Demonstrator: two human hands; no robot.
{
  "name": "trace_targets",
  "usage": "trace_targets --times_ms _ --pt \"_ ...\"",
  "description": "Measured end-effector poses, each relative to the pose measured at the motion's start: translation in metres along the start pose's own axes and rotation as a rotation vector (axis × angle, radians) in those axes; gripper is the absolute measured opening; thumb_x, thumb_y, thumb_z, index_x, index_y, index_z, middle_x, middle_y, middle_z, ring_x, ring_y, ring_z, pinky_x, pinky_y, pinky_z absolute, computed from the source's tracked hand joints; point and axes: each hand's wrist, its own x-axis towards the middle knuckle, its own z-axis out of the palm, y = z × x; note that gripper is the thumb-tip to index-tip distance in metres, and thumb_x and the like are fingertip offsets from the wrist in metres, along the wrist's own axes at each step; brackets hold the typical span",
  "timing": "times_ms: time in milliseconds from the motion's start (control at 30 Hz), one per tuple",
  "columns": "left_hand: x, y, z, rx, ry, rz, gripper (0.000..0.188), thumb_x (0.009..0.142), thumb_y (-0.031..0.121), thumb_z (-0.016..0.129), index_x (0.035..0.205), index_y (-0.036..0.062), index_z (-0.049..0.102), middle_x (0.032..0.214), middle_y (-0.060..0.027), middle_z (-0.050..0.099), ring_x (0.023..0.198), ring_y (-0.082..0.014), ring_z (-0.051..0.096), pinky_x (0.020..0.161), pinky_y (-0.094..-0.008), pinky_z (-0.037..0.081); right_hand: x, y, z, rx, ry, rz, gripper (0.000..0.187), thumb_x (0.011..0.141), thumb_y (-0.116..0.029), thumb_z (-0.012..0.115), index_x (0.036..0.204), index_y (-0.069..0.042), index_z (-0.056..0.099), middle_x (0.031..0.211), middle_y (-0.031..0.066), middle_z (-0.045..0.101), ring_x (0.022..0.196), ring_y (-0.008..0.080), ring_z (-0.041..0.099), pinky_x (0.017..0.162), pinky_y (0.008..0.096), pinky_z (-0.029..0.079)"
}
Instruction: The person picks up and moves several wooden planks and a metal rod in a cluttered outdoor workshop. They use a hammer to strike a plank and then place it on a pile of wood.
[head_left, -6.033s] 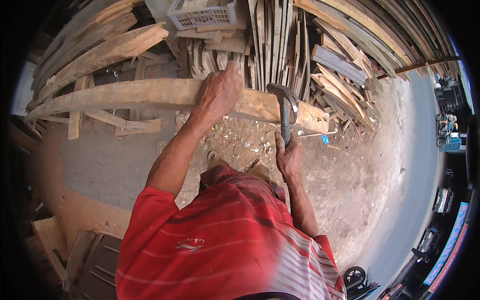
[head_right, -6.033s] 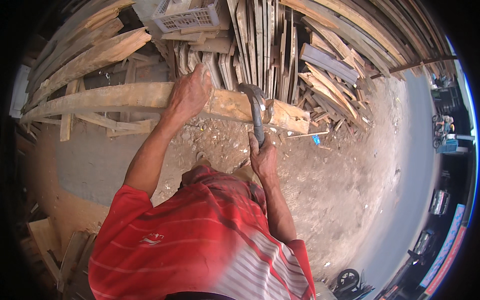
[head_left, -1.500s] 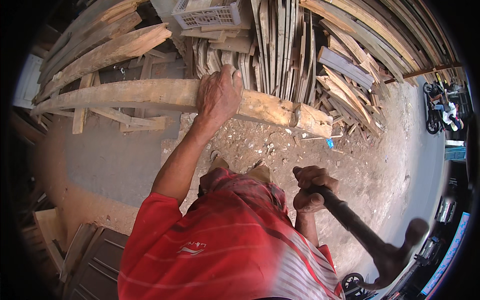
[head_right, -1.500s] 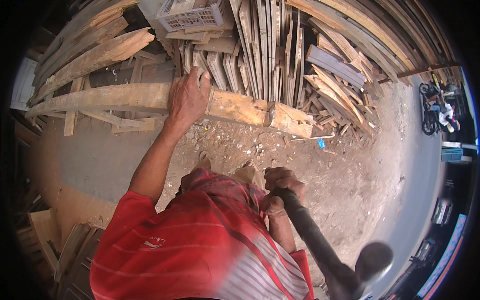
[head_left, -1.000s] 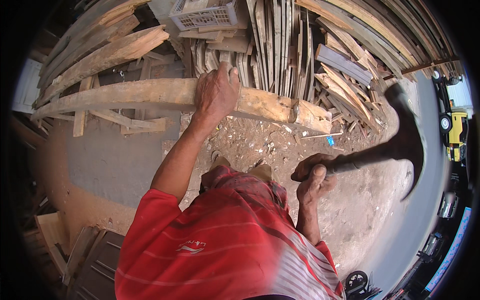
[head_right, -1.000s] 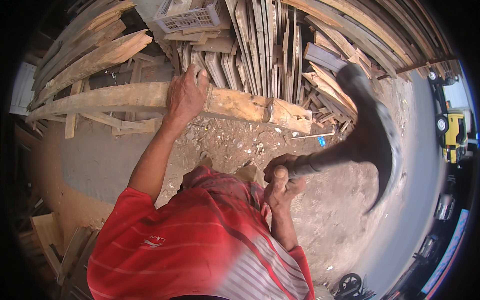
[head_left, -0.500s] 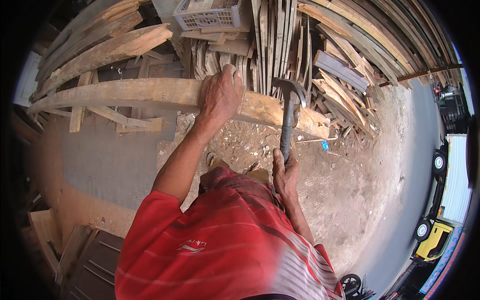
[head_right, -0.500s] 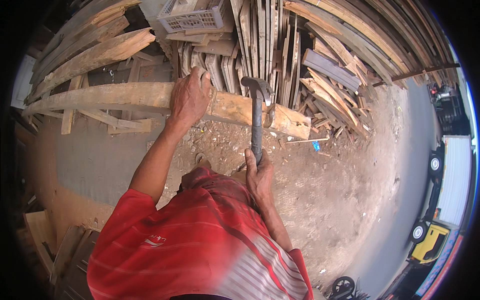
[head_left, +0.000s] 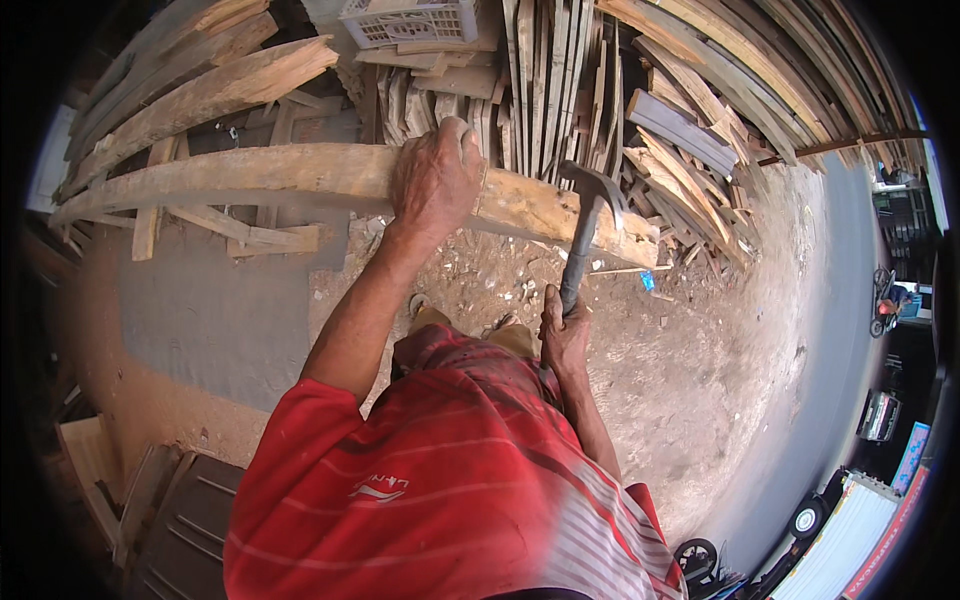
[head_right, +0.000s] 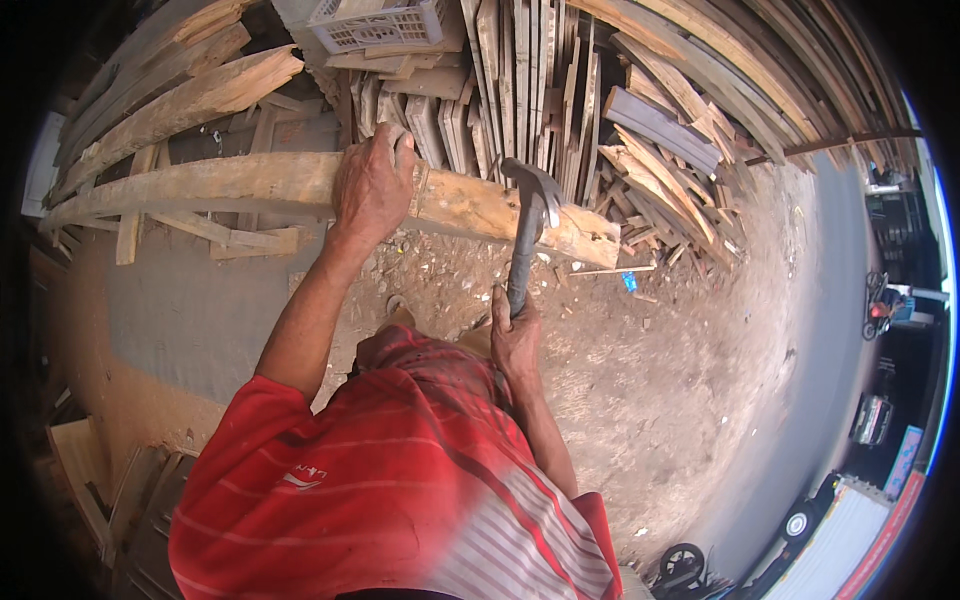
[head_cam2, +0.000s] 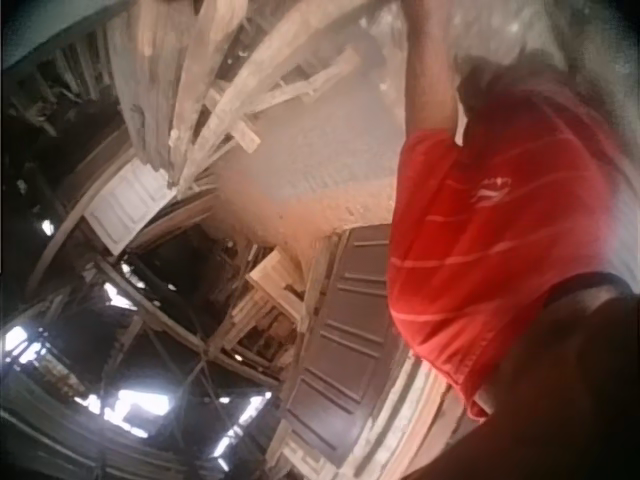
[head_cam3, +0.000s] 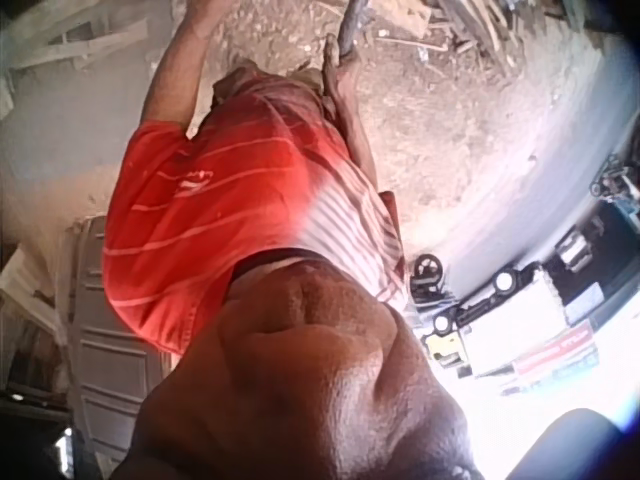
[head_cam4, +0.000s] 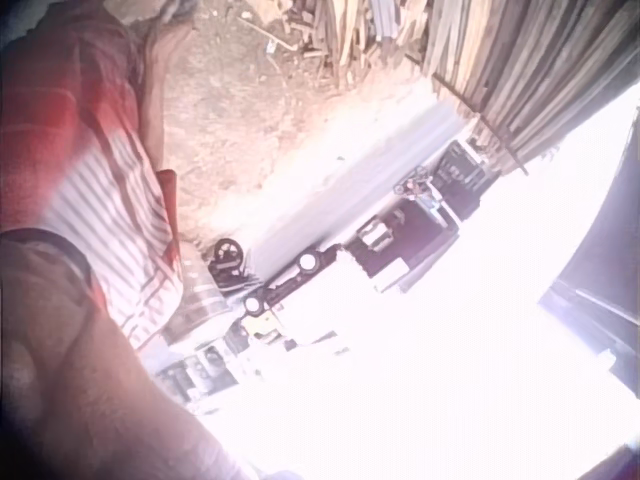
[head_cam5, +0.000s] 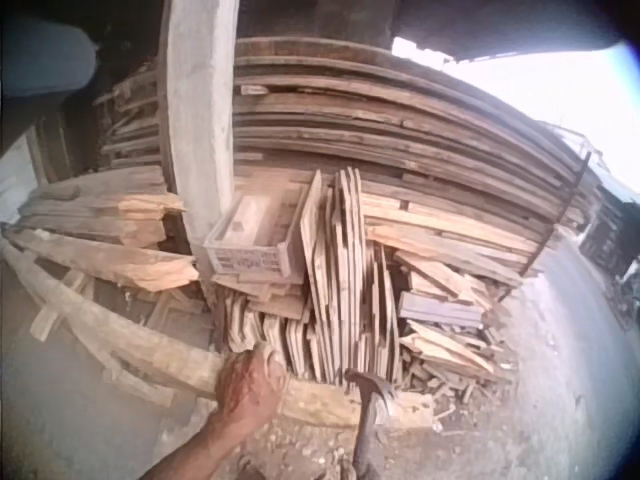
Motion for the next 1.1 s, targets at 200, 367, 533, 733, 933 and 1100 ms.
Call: trace_targets --times_ms 200,367,533,733,933,1100 --pt "0.013 0.002 -0.004 -0.052 -0.132 -0.030 0.051 0.104 0.032 0.054 0.129 -0.0118 0.056 0.105 -0.0326 0.070 0.098 -0.0465 0.068 0.092 -0.0531 0.050 -0.010 -0.049 -0.036 0.334 0.136 -0.084 0.048 0.101 -0.051 0.062 0.089 -0.006 0.052 0.061 -0.0006 0.048 0.047 0.0091 0.046 0.042 0.0269 0.037" --pt "0.008 0.003 -0.011 -0.012 -0.144 -0.074 0.053 0.104 0.033 0.053 0.133 -0.0118 0.054 0.108 -0.0339 0.069 0.101 -0.0482 0.067 0.096 -0.0528 0.049 -0.017 -0.124 -0.069 0.612 0.306 -0.777 0.057 0.099 -0.066 0.053 0.096 -0.010 0.049 0.066 0.0029 0.045 0.049 0.0149 0.046 0.053 0.0334 0.047" --pt "0.007 0.006 -0.006 -0.011 -0.146 -0.079 0.056 0.105 0.035 0.050 0.135 -0.0118 0.052 0.115 -0.0361 0.066 0.106 -0.0492 0.065 0.096 -0.0529 0.049 0.000 -0.081 -0.033 0.610 0.334 -0.948 0.053 0.101 -0.064 0.052 0.102 -0.012 0.044 0.067 0.0023 0.046 0.051 0.0155 0.047 0.056 0.0347 0.049" --pt "0.011 0.007 -0.007 -0.075 -0.138 -0.127 0.055 0.105 0.036 0.050 0.136 -0.0094 0.052 0.117 -0.0343 0.066 0.109 -0.0488 0.064 0.096 -0.0539 0.049 -0.002 -0.036 0.003 0.170 -0.071 0.140 0.043 0.103 -0.046 0.062 0.087 -0.008 0.051 0.064 -0.0023 0.049 0.053 0.0074 0.044 0.046 0.0268 0.035" --pt "0.006 0.003 -0.003 -0.044 -0.078 -0.088 0.053 0.105 0.035 0.051 0.134 -0.0095 0.053 0.114 -0.0342 0.067 0.105 -0.0484 0.065 0.093 -0.0546 0.050 -0.019 -0.099 -0.034 0.512 0.162 -0.334 0.048 0.101 -0.050 0.063 0.089 -0.006 0.048 0.061 0.0016 0.046 0.047 0.0109 0.045 0.040 0.0279 0.037" --pt "0.003 -0.001 -0.003 -0.083 -0.077 -0.104 0.049 0.105 0.033 0.053 0.129 -0.0089 0.056 0.110 -0.0331 0.068 0.102 -0.0479 0.066 0.090 -0.0541 0.051 -0.005 -0.116 -0.041 0.621 0.257 -0.954 0.055 0.098 -0.065 0.057 0.098 -0.011 0.044 0.065 0.0025 0.045 0.050 0.0141 0.045 0.051 0.0337 0.046"
